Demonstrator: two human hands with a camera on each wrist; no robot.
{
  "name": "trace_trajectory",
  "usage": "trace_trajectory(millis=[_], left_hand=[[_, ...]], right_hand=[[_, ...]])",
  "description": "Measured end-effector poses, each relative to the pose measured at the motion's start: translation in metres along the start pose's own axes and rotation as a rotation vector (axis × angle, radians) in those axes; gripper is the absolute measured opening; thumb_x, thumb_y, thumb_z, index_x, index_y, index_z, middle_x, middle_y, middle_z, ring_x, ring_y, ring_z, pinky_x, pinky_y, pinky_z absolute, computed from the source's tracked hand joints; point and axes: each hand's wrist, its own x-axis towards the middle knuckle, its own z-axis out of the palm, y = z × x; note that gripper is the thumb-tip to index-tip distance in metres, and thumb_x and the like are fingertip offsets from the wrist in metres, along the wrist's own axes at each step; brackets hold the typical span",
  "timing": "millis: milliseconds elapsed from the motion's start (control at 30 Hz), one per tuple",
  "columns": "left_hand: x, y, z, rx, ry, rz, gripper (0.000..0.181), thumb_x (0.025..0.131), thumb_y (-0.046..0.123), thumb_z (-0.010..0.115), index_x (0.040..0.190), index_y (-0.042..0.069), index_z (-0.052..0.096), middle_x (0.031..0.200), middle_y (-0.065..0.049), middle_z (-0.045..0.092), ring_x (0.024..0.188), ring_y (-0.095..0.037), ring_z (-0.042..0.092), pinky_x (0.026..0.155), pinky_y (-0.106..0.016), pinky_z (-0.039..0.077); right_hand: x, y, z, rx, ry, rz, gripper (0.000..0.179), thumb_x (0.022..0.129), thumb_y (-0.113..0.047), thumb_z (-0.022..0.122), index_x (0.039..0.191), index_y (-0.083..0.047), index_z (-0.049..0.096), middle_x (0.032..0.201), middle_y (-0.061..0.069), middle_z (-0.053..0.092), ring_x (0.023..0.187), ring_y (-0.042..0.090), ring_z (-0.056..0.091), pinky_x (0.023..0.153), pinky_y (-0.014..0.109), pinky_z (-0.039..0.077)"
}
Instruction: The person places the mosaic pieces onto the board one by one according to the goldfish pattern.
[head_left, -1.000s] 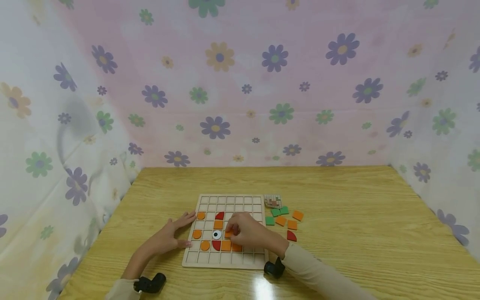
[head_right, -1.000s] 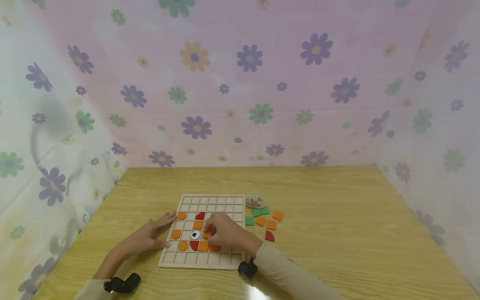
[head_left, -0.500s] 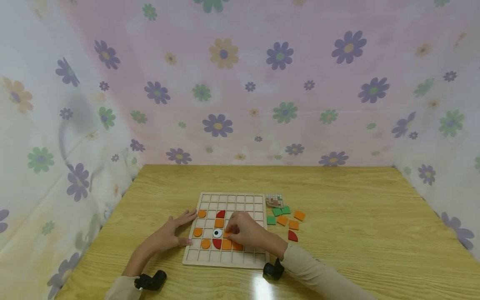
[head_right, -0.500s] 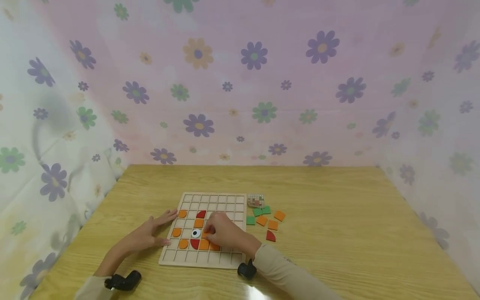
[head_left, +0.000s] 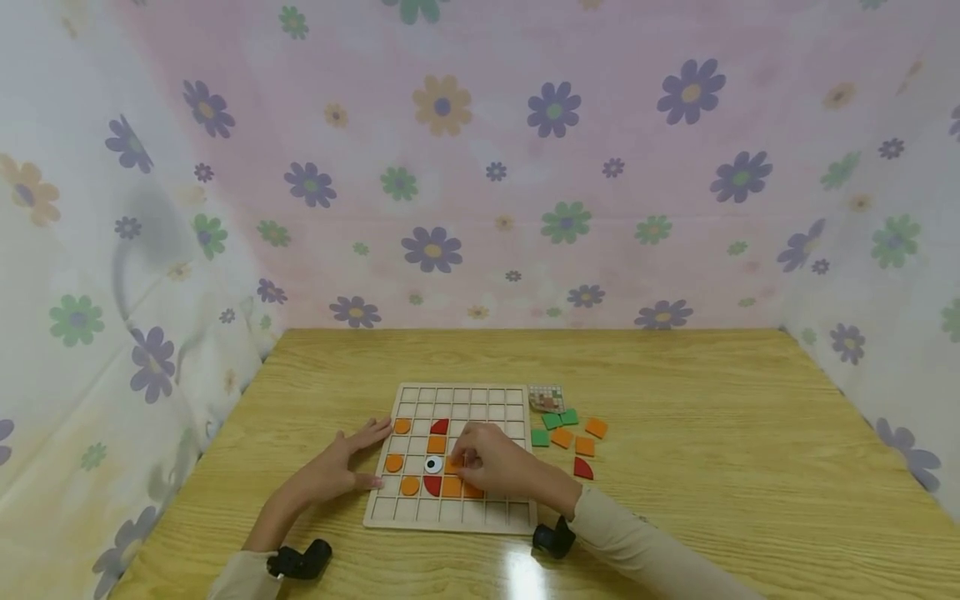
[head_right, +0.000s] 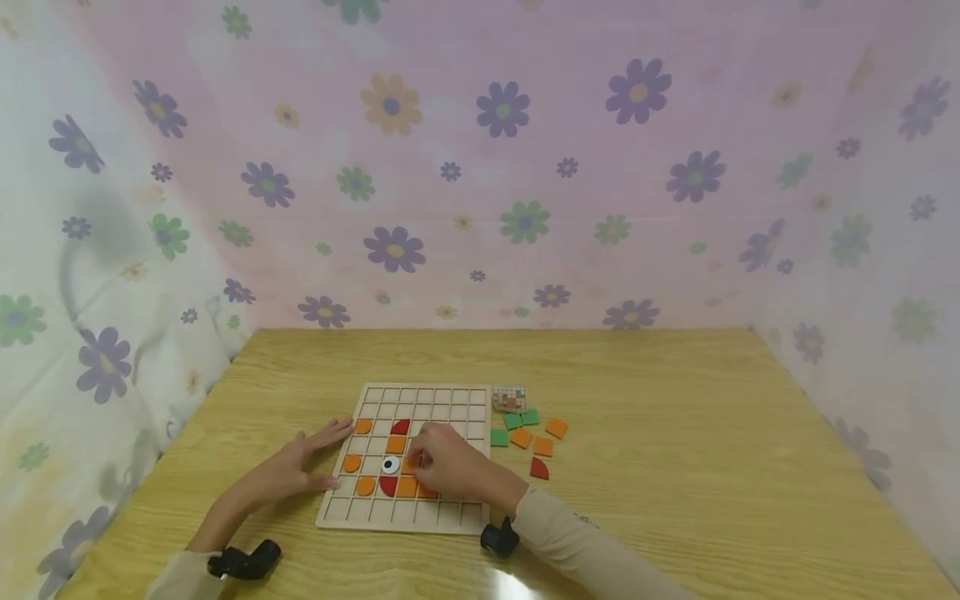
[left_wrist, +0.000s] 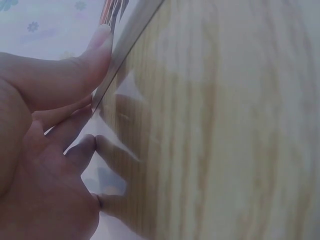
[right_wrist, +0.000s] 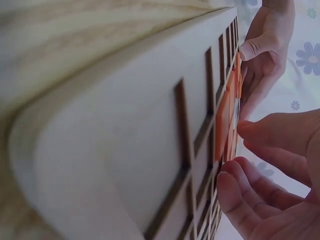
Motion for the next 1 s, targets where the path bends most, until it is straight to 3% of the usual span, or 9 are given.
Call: trace_trajectory(millis=[200, 433, 667, 733, 800, 867, 900, 967, 1000], left_hand=[[-0.002, 0.0, -0.001, -0.006, -0.001, 0.002, 0.078, 0.079, 0.019, 0.076, 0.146, 0.007, 0.037, 0.153, -0.014, 0.026, 0.141, -0.039, 0.01, 0.105, -0.065, -0.009], [0.0, -0.003, -0.001, 0.003, -0.005, 0.014, 0.08, 0.079, 0.024, 0.076, 0.147, 0.008, 0.035, 0.153, -0.013, 0.025, 0.141, -0.039, 0.012, 0.105, -0.067, -0.008], [0.0, -0.004, -0.001, 0.001, -0.014, 0.028, 0.081, 0.079, 0.022, 0.076, 0.147, 0.006, 0.034, 0.153, -0.016, 0.025, 0.141, -0.04, 0.011, 0.103, -0.068, -0.009], [0.0, -0.003, -0.002, 0.0, -0.014, 0.029, 0.081, 0.079, 0.022, 0.076, 0.147, 0.006, 0.034, 0.153, -0.016, 0.025, 0.141, -0.04, 0.011, 0.103, -0.069, -0.009], [0.0, -0.003, -0.002, -0.001, -0.014, 0.028, 0.081, 0.079, 0.022, 0.076, 0.147, 0.006, 0.035, 0.153, -0.016, 0.025, 0.141, -0.04, 0.011, 0.103, -0.069, -0.009], [0.0, -0.002, -0.002, -0.005, -0.015, 0.026, 0.081, 0.079, 0.023, 0.076, 0.147, 0.006, 0.034, 0.153, -0.016, 0.025, 0.141, -0.04, 0.011, 0.103, -0.068, -0.009], [0.0, -0.002, -0.002, -0.009, -0.016, 0.025, 0.081, 0.079, 0.023, 0.076, 0.147, 0.006, 0.034, 0.153, -0.016, 0.025, 0.141, -0.04, 0.011, 0.103, -0.068, -0.009], [0.0, -0.002, -0.002, -0.016, -0.02, 0.022, 0.081, 0.079, 0.023, 0.076, 0.147, 0.007, 0.034, 0.153, -0.016, 0.024, 0.141, -0.039, 0.01, 0.103, -0.068, -0.009], [-0.001, -0.002, -0.002, -0.019, -0.021, 0.021, 0.081, 0.079, 0.023, 0.076, 0.147, 0.007, 0.034, 0.153, -0.015, 0.024, 0.141, -0.039, 0.01, 0.103, -0.068, -0.009]], right_hand=[[-0.005, 0.002, -0.008, -0.043, -0.015, -0.007, 0.012, 0.083, -0.004, 0.066, 0.092, -0.008, 0.073, 0.093, 0.0, 0.06, 0.072, 0.01, 0.053, 0.06, 0.017, 0.046], [-0.022, 0.006, -0.023, -0.066, -0.005, 0.062, 0.01, 0.086, -0.008, 0.067, 0.096, -0.009, 0.071, 0.097, -0.001, 0.058, 0.078, 0.013, 0.056, 0.064, 0.021, 0.049], [-0.04, 0.014, -0.041, -0.079, 0.045, 0.042, 0.013, 0.083, -0.003, 0.07, 0.096, -0.004, 0.069, 0.096, 0.004, 0.058, 0.075, 0.016, 0.055, 0.061, 0.024, 0.049], [-0.045, 0.017, -0.046, -0.108, 0.055, 0.04, 0.014, 0.083, -0.005, 0.071, 0.096, -0.005, 0.069, 0.096, 0.002, 0.059, 0.073, 0.015, 0.056, 0.08, 0.033, 0.051], [-0.049, 0.02, -0.051, -0.13, 0.061, 0.04, 0.014, 0.083, -0.006, 0.071, 0.096, -0.006, 0.069, 0.096, 0.001, 0.059, 0.072, 0.014, 0.057, 0.088, 0.042, 0.048], [-0.053, 0.023, -0.054, -0.138, 0.061, 0.054, 0.013, 0.083, -0.007, 0.071, 0.096, -0.007, 0.07, 0.096, 0.001, 0.058, 0.072, 0.017, 0.056, 0.088, 0.044, 0.048], [-0.056, 0.025, -0.056, -0.147, 0.065, 0.055, 0.012, 0.083, -0.007, 0.07, 0.096, -0.008, 0.07, 0.095, 0.001, 0.058, 0.079, 0.021, 0.059, 0.089, 0.045, 0.047], [-0.06, 0.028, -0.059, -0.149, 0.066, 0.064, 0.012, 0.084, -0.006, 0.069, 0.095, -0.007, 0.07, 0.097, 0.003, 0.058, 0.097, 0.031, 0.059, 0.075, 0.038, 0.052], [-0.063, 0.03, -0.06, -0.15, 0.07, 0.065, 0.011, 0.084, -0.005, 0.069, 0.095, -0.007, 0.069, 0.099, 0.007, 0.059, 0.107, 0.037, 0.056, 0.079, 0.04, 0.052]])
